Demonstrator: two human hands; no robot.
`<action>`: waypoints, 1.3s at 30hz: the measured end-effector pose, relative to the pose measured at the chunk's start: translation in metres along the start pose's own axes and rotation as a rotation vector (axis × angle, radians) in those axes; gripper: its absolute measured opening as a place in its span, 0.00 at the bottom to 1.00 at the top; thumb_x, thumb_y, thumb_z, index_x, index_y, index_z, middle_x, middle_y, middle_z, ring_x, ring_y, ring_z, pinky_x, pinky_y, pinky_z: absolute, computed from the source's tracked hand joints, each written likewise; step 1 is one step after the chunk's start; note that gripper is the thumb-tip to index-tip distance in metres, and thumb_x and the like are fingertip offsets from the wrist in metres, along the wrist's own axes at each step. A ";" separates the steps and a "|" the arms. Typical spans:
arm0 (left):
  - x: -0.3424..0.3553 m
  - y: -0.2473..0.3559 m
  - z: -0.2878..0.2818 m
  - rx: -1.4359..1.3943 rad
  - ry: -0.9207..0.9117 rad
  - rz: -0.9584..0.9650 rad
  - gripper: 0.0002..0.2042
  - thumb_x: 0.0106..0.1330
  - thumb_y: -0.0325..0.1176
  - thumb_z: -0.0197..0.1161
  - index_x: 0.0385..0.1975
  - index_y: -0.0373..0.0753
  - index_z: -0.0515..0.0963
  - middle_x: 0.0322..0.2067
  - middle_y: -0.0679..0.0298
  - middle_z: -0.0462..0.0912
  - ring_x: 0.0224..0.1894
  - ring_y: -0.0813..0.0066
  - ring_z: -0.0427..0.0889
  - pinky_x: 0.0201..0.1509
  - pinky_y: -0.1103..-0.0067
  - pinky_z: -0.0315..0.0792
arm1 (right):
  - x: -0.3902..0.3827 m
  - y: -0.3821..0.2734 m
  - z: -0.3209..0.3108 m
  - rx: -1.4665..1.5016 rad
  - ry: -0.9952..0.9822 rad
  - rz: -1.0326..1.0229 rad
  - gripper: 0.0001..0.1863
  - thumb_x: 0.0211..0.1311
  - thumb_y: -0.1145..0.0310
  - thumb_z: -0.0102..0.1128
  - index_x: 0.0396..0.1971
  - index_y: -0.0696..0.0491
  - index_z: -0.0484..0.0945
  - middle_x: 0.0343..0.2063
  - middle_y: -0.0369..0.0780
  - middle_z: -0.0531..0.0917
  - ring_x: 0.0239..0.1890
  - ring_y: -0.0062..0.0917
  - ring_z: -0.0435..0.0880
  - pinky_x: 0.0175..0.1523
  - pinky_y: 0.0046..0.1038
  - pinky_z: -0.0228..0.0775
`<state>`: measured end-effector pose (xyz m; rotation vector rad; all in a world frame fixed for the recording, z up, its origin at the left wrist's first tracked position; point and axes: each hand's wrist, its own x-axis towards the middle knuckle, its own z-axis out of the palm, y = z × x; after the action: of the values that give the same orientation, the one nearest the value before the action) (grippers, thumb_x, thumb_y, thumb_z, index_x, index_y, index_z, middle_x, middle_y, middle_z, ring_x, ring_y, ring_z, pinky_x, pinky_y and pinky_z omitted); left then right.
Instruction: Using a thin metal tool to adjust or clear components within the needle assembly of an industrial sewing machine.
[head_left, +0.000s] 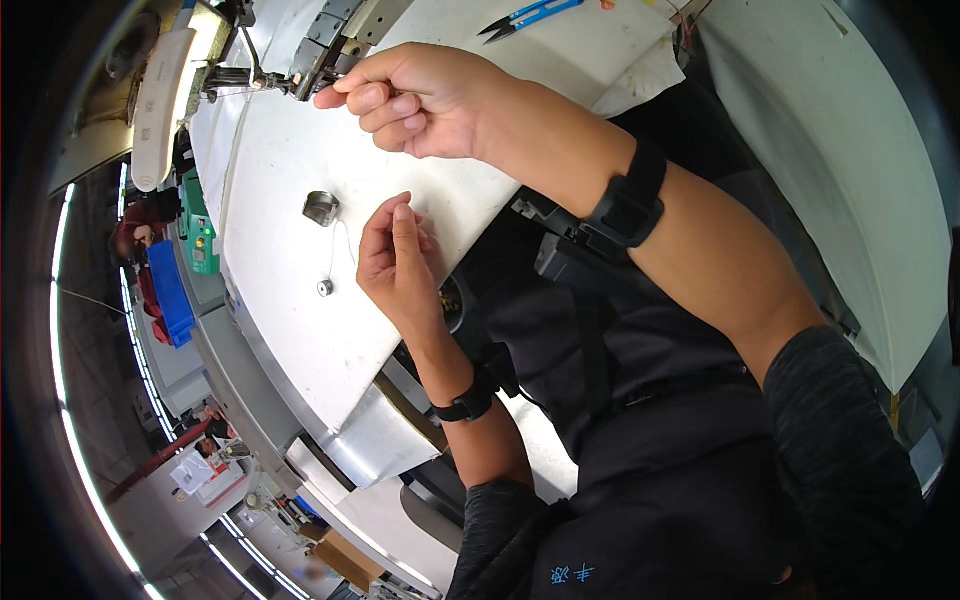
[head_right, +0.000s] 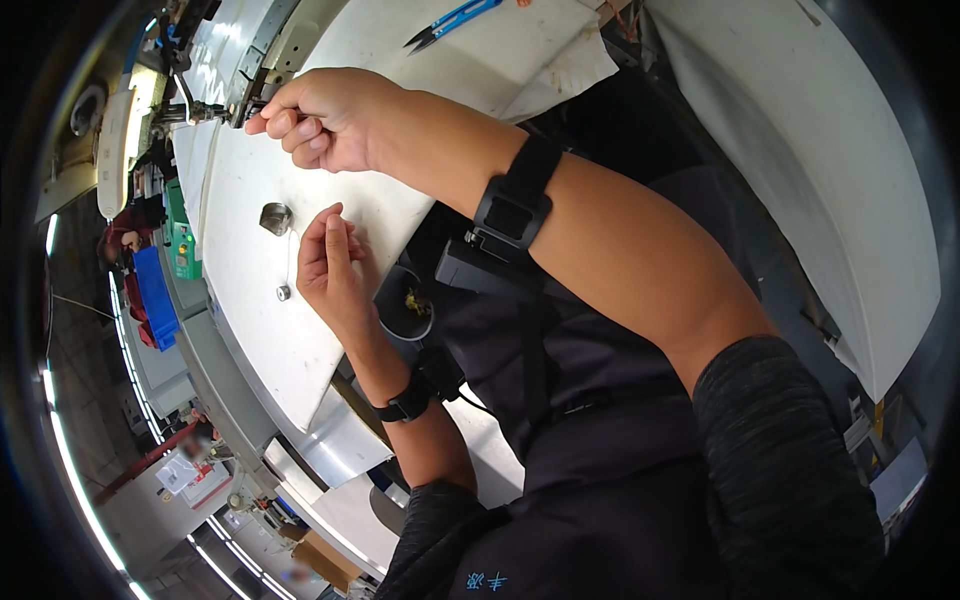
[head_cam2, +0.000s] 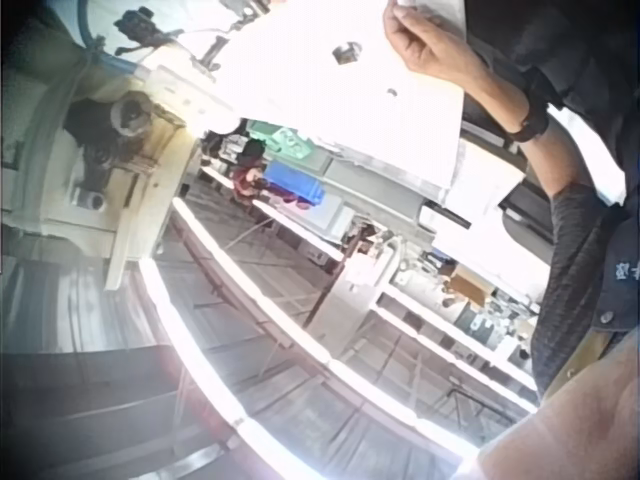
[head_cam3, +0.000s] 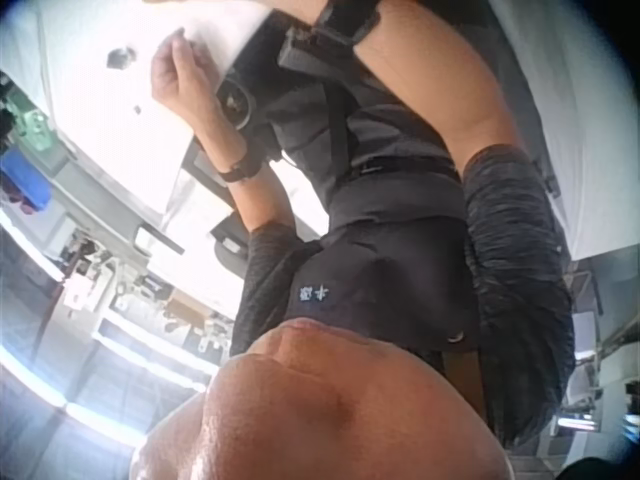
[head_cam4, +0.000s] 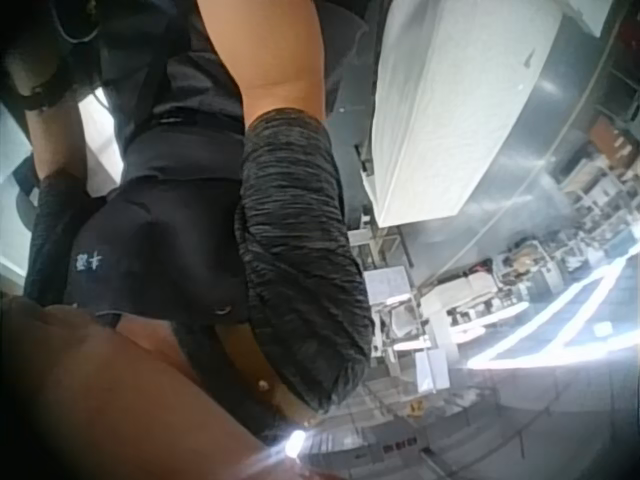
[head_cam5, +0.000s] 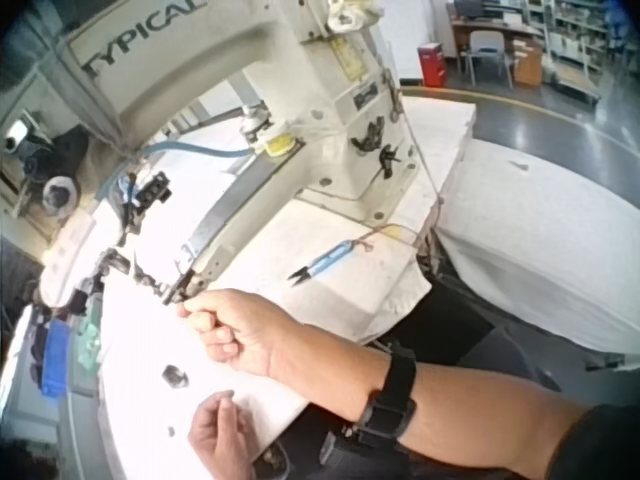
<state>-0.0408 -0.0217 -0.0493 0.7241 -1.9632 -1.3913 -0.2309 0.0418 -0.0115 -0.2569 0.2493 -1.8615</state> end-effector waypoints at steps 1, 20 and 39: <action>0.000 -0.001 0.000 0.004 0.001 -0.005 0.08 0.74 0.29 0.61 0.45 0.31 0.82 0.28 0.69 0.79 0.25 0.88 0.71 0.31 0.89 0.66 | 0.001 -0.003 -0.003 -0.001 -0.003 -0.001 0.15 0.72 0.71 0.52 0.51 0.65 0.71 0.15 0.24 0.68 0.13 0.06 0.57 0.18 0.11 0.50; -0.001 0.003 0.006 0.062 0.012 0.005 0.09 0.74 0.29 0.61 0.45 0.30 0.83 0.30 0.67 0.80 0.27 0.88 0.71 0.30 0.89 0.66 | -0.025 -0.006 -0.007 -0.531 0.171 -0.055 0.13 0.70 0.66 0.59 0.43 0.62 0.81 0.19 0.31 0.77 0.18 0.11 0.69 0.23 0.14 0.60; -0.002 -0.003 0.002 -0.008 0.009 0.002 0.08 0.74 0.29 0.61 0.45 0.31 0.82 0.29 0.70 0.79 0.24 0.90 0.69 0.28 0.90 0.62 | -0.030 0.006 0.014 0.235 0.209 -0.062 0.03 0.63 0.80 0.57 0.34 0.65 0.76 0.26 0.38 0.77 0.20 0.12 0.71 0.25 0.13 0.68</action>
<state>-0.0410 -0.0195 -0.0528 0.7238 -1.9502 -1.3917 -0.2120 0.0679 -0.0014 0.0928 0.1647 -1.9605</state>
